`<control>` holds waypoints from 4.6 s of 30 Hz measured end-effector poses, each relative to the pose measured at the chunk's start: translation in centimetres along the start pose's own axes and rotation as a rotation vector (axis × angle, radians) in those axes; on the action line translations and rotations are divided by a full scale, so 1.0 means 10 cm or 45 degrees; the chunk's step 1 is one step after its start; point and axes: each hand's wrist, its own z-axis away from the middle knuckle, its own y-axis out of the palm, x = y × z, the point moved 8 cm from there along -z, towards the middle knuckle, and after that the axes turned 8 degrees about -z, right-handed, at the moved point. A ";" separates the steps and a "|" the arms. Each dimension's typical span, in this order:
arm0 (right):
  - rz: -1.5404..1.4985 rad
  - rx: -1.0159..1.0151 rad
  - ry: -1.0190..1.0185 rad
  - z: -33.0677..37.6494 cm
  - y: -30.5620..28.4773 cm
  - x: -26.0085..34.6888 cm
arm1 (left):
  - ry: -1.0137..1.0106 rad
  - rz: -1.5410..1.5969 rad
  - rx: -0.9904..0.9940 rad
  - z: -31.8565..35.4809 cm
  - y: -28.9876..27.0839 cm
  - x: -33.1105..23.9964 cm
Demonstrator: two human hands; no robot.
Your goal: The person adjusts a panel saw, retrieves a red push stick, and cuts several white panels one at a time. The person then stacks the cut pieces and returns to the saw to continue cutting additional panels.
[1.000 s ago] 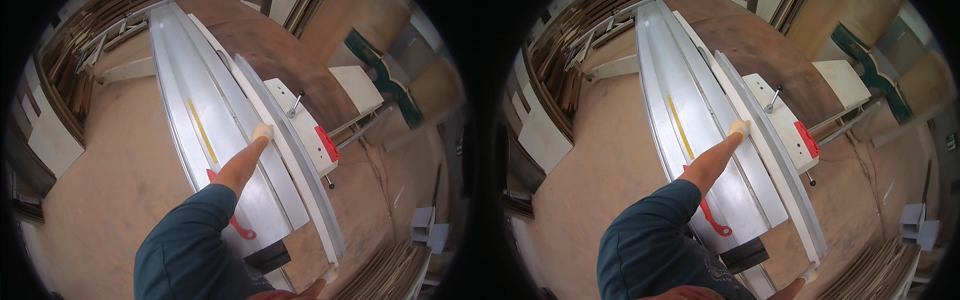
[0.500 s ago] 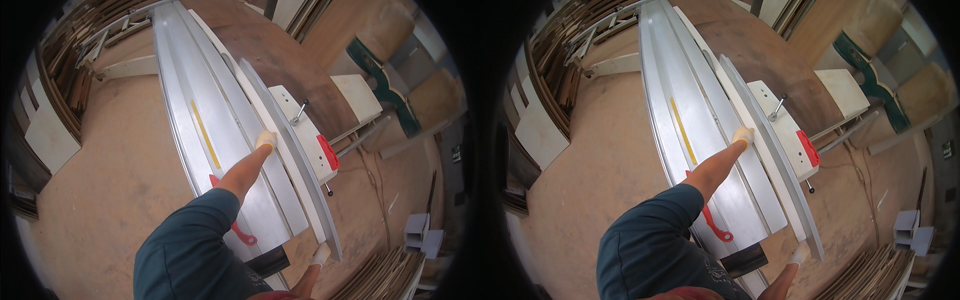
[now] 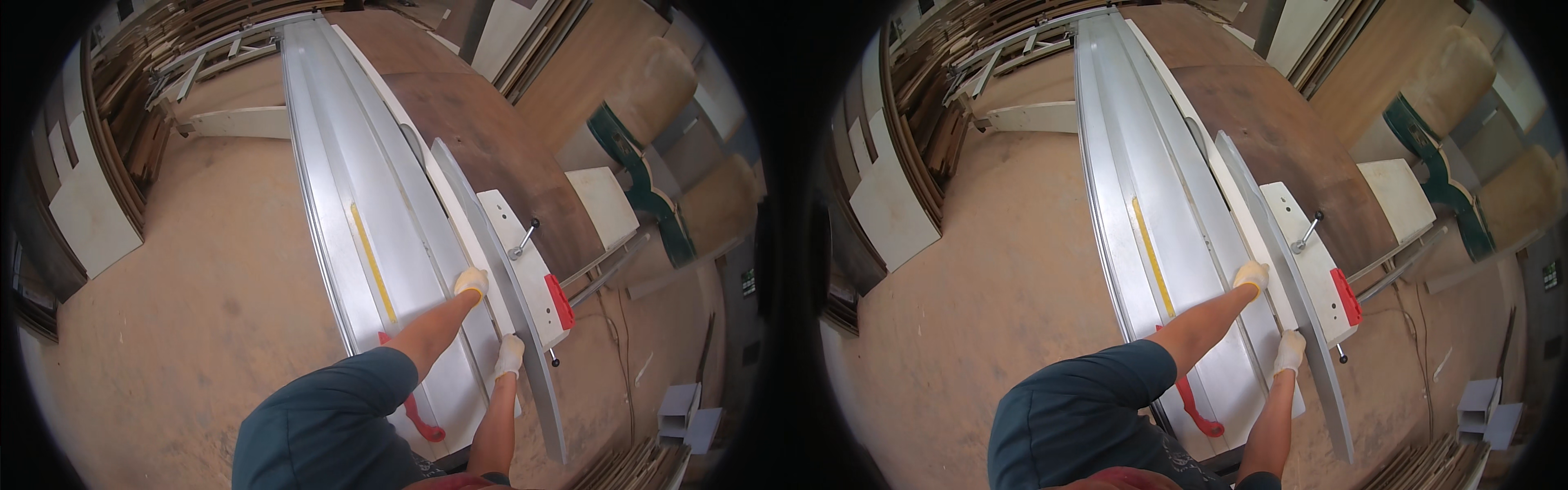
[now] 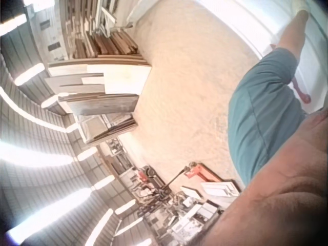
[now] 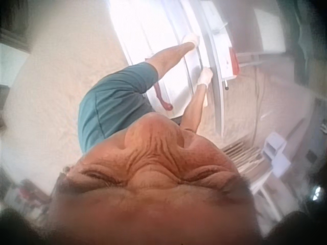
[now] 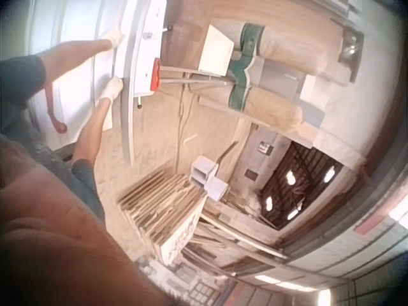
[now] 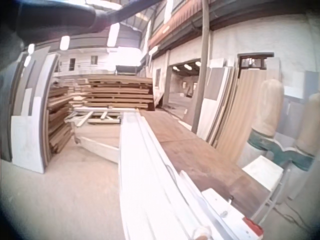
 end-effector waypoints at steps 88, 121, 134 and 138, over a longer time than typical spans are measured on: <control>1.132 0.556 -0.635 -0.71 3.82 3.91 | 0.711 -0.391 -1.114 0.27 -3.58 2.09; 1.254 0.281 -1.345 0.36 9.18 3.75 | -0.245 -0.366 -0.540 -2.11 -8.39 4.83; 1.444 -0.050 -0.820 -3.16 10.51 5.85 | -1.023 -0.141 -0.395 -2.79 -9.92 6.22; 1.587 0.202 -0.853 -3.49 10.77 5.86 | -1.042 -0.167 -0.483 -3.39 -10.48 5.88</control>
